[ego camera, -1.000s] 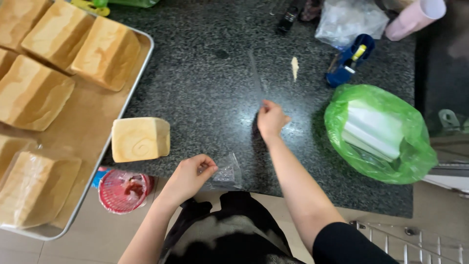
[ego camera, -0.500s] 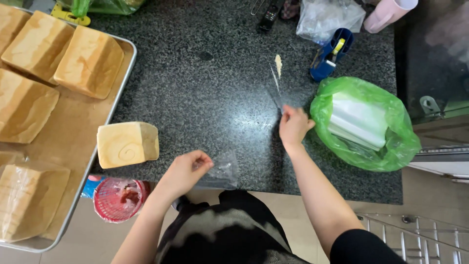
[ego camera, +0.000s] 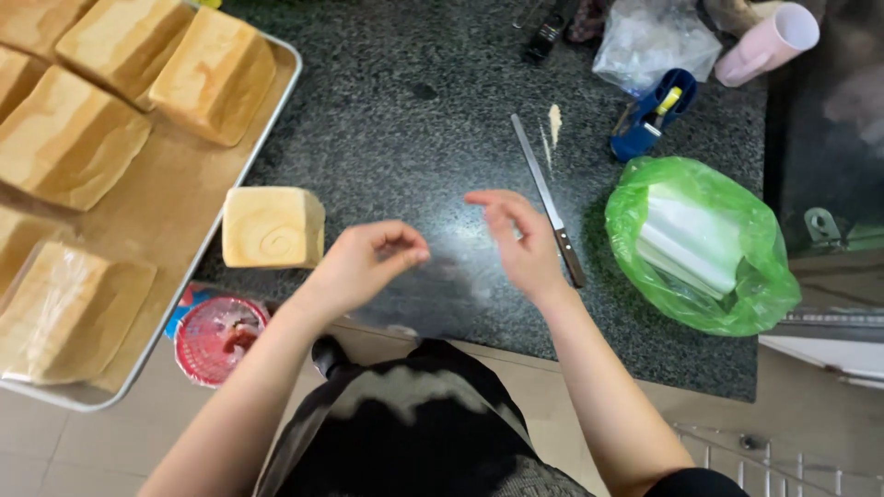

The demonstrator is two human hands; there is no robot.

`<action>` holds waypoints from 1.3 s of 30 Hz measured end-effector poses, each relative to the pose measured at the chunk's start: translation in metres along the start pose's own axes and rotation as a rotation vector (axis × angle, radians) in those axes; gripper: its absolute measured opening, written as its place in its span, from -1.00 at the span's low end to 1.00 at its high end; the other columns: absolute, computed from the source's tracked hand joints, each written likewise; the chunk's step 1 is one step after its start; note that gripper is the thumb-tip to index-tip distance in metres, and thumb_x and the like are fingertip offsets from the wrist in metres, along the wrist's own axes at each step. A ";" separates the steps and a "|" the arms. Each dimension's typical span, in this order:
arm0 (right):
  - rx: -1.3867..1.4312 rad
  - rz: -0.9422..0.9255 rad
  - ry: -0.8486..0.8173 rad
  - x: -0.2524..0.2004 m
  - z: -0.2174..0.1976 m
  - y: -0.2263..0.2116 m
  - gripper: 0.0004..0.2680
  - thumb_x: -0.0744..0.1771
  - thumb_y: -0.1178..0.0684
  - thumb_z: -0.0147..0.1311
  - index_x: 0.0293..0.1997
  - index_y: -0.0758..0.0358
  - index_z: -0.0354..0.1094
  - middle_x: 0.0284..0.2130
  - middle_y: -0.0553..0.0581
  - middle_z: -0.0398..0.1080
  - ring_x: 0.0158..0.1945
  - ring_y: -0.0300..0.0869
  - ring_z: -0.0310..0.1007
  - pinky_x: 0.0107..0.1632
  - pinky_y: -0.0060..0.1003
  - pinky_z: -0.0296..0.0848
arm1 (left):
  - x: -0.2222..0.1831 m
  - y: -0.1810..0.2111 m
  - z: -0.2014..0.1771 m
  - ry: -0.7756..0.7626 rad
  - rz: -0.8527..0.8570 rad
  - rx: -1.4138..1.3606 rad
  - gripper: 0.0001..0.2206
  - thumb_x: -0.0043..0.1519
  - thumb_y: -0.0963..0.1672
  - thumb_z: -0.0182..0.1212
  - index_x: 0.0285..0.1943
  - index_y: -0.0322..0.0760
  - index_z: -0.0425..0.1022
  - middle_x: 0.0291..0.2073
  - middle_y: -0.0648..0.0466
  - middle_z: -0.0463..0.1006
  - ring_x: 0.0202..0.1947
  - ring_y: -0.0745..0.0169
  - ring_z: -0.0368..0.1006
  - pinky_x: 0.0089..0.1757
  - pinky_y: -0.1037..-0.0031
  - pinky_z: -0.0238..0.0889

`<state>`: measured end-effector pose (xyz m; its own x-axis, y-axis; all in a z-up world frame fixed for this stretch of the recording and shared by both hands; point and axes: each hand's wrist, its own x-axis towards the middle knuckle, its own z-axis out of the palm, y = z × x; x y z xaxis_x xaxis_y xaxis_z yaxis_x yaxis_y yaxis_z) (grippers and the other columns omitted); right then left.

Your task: The person cuts a loaf of bread in half using a knife, places one half into a plastic bag, and then uses a tape dispenser to seal the bag.

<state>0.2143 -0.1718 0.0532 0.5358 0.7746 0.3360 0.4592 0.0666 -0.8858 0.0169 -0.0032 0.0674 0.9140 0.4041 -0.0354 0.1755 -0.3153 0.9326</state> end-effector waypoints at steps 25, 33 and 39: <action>0.731 0.013 -0.852 0.109 0.083 -0.113 -0.73 0.36 -0.13 0.22 -0.42 0.18 0.28 -0.87 -0.08 0.20 -0.57 -0.08 0.52 0.31 -0.12 0.35 | -0.100 0.052 -0.169 -0.017 0.424 -0.504 -0.81 0.30 -0.04 0.30 -0.40 -0.02 0.60 -0.07 -0.09 0.66 0.10 -0.01 0.53 0.09 0.29 0.27; 1.798 0.638 -0.589 0.112 0.182 -0.101 -0.76 0.44 -0.17 0.02 -0.25 0.14 0.46 -0.65 -0.22 0.24 -0.60 -0.44 0.10 -0.40 -0.53 0.11 | -0.080 0.046 -0.208 0.341 0.203 -1.326 -0.75 0.25 0.03 0.34 -0.14 -0.14 0.48 -0.39 0.19 0.57 -0.57 0.48 0.30 -0.43 0.63 0.19; 0.927 0.577 -0.606 0.052 0.186 -0.023 -0.67 0.47 -0.12 -0.01 -0.43 0.26 0.36 -0.69 0.12 0.29 -0.57 -0.15 0.32 -0.42 -0.38 0.31 | -0.112 -0.091 -0.174 0.343 -0.381 -0.984 -0.68 0.37 0.10 0.24 -0.24 -0.13 0.46 -0.49 0.20 0.49 -0.63 0.41 0.37 -0.58 0.67 0.16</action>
<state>0.0999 -0.0163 0.0319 -0.0324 0.9867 -0.1594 -0.5379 -0.1516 -0.8293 -0.1649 0.1302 0.0490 0.6857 0.5937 -0.4211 -0.0822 0.6381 0.7656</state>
